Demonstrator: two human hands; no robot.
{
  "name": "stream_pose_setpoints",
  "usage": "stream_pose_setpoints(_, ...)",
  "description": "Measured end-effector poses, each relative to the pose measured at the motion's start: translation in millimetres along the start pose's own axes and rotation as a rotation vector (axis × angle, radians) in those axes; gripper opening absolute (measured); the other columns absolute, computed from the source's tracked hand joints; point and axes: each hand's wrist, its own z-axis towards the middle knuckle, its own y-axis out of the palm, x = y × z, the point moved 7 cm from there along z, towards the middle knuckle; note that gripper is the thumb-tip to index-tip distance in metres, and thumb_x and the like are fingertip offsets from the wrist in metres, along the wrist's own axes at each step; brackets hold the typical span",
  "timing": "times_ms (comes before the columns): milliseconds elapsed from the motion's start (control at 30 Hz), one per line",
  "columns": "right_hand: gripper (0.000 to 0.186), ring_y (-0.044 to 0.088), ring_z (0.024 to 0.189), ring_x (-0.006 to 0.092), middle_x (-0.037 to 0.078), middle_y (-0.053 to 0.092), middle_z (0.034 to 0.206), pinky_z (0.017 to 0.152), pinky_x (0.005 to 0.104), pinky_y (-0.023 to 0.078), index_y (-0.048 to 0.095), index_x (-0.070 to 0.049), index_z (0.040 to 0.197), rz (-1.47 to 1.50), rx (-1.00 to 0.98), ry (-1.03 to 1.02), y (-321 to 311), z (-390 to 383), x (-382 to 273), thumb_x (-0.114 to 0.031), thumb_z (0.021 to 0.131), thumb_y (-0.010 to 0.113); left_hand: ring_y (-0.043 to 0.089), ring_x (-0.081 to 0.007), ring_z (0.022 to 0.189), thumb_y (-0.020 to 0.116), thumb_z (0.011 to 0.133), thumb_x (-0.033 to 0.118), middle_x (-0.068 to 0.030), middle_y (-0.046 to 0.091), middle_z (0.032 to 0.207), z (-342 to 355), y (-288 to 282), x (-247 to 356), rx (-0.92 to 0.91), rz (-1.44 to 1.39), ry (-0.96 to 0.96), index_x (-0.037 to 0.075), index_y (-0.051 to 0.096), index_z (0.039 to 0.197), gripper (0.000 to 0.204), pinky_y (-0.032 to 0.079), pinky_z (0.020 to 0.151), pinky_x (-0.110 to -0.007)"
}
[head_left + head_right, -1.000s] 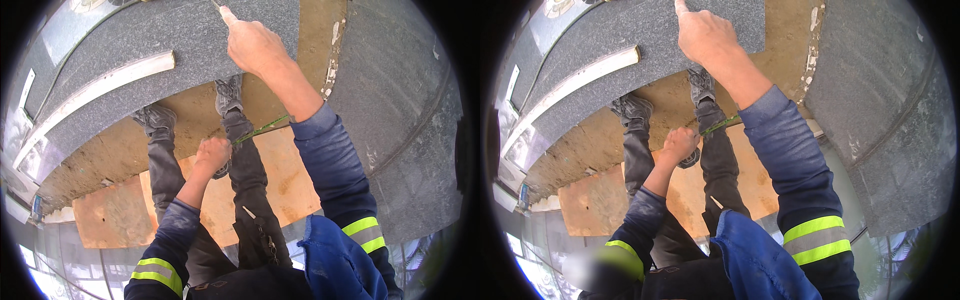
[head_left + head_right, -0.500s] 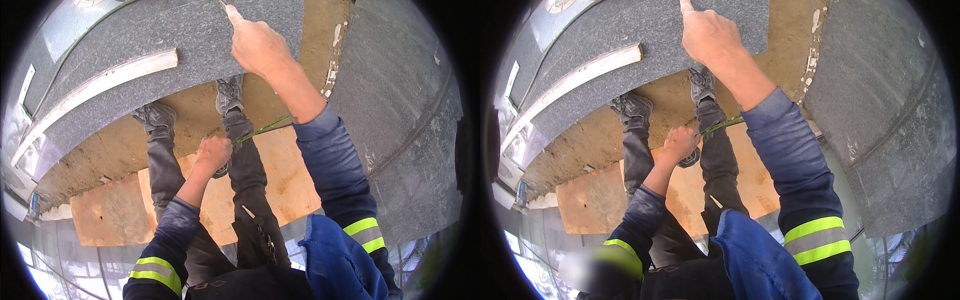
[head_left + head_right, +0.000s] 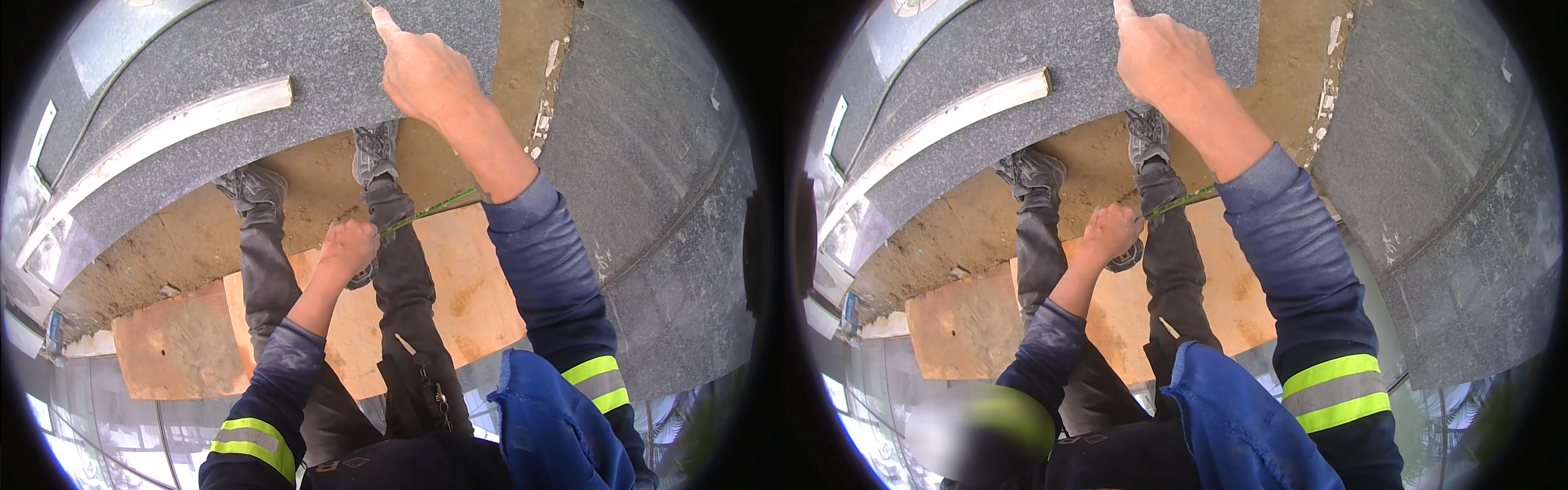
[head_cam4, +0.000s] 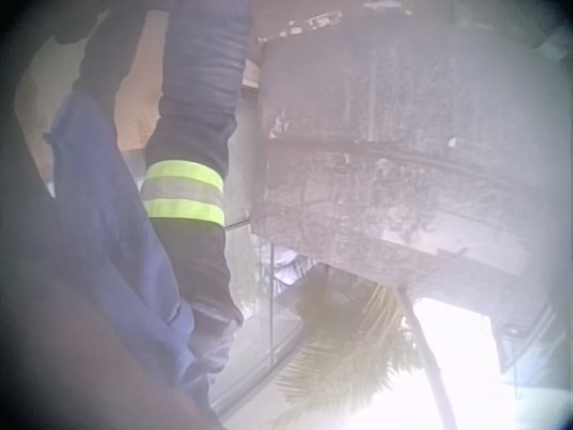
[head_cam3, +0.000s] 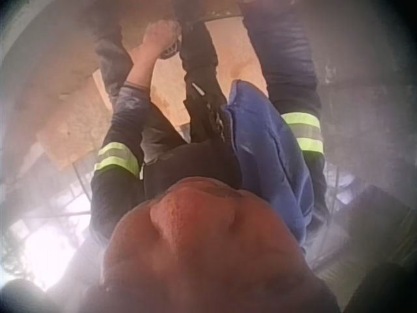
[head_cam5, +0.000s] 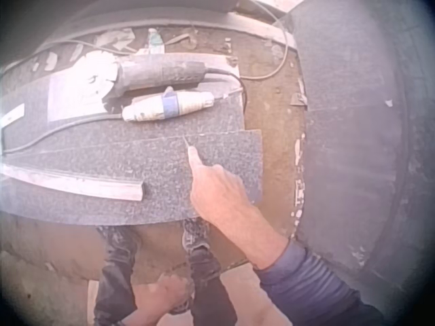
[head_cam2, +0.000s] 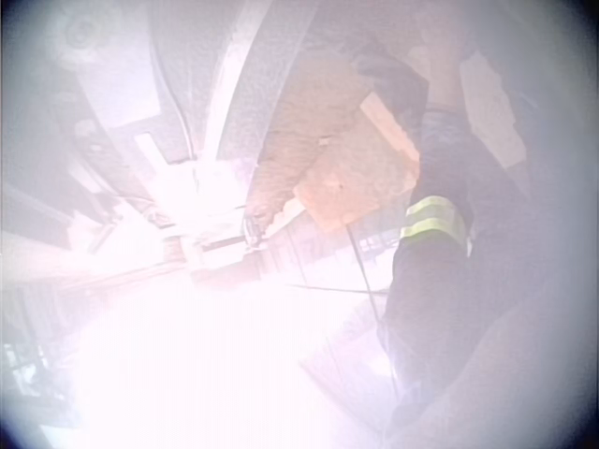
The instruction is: The person uses an angle grinder to cut a dark stone slab, then measures and marks it with a tape measure and straightedge. The person repositions the slab and resumes cutting with the angle grinder.
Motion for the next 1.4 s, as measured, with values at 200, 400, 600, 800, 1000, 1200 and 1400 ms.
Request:
stream_pose_setpoints(200,0.056,0.074,0.090,0.0460,0.033,0.072,0.092,0.078,0.0587,0.057,0.050,0.006,0.145,-0.027,0.002,-0.111,-12,4,-18,-0.008,0.091,0.052,0.073,-0.0411,0.093,0.064,0.096,0.034,-0.0222,0.075,0.093,4,8,-5,0.026,0.015,0.002,0.011,0.080,0.097,0.028,0.056,0.089,-0.049)
stream_pose_setpoints(400,0.059,0.074,0.089,0.0429,0.027,0.073,0.099,0.075,0.0538,0.058,0.041,0.011,0.151,-0.287,-0.196,-0.154,-4,18,-28,-0.003,0.095,0.053,0.073,-0.0415,0.093,0.063,0.096,0.035,-0.0219,0.075,0.093,5,8,-2,0.020,0.024,0.028,0.011,0.079,0.098,0.029,0.055,0.090,-0.050)
stream_pose_setpoints(600,0.058,0.073,0.091,0.0436,0.028,0.073,0.098,0.079,0.0508,0.058,0.049,0.008,0.145,-0.495,-0.227,-0.650,-68,13,-51,-0.005,0.089,0.059,0.071,-0.0427,0.092,0.062,0.098,0.033,-0.0224,0.074,0.093,-5,0,-2,0.051,-0.021,0.023,0.010,0.078,0.101,0.028,0.055,0.088,-0.051)
stream_pose_setpoints(800,0.061,0.067,0.071,0.0449,0.027,0.068,0.080,0.069,0.0527,0.050,0.037,0.001,0.157,0.277,-0.083,-0.152,-67,-102,3,-0.008,0.100,0.055,0.069,-0.0434,0.098,0.059,0.101,0.032,-0.0232,0.073,0.099,-22,-22,-12,0.116,-0.280,0.148,0.007,0.074,0.104,0.030,0.054,0.087,-0.051)
stream_pose_setpoints(1000,0.059,0.067,0.070,0.0468,0.026,0.065,0.072,0.066,0.0552,0.050,0.039,0.003,0.155,0.548,-0.154,0.006,-5,-137,-35,-0.006,0.099,0.055,0.069,-0.0459,0.102,0.054,0.103,0.050,-0.0224,0.070,0.114,-64,-81,-47,0.150,-0.125,0.067,0.012,0.065,0.128,0.046,0.055,0.088,-0.054)
stream_pose_setpoints(1200,0.050,0.071,0.081,0.0435,0.027,0.066,0.097,0.070,0.0516,0.057,0.050,0.005,0.145,0.394,-0.037,-0.362,29,-87,-101,-0.005,0.096,0.057,0.067,-0.0492,0.108,0.048,0.104,0.057,-0.0280,0.067,0.128,-115,-135,-154,0.227,0.130,-0.170,0.019,0.036,0.160,0.068,0.056,0.090,-0.055)
stream_pose_setpoints(1400,0.056,0.073,0.091,0.0399,0.019,0.062,0.114,0.080,0.0487,0.059,0.055,-0.008,0.143,0.067,-0.034,-0.495,67,-4,-208,-0.015,0.090,0.074,0.068,-0.0460,0.108,0.053,0.104,0.047,-0.0250,0.067,0.130,-139,-200,-252,0.618,0.079,-0.216,0.012,0.040,0.156,0.064,0.057,0.090,-0.053)
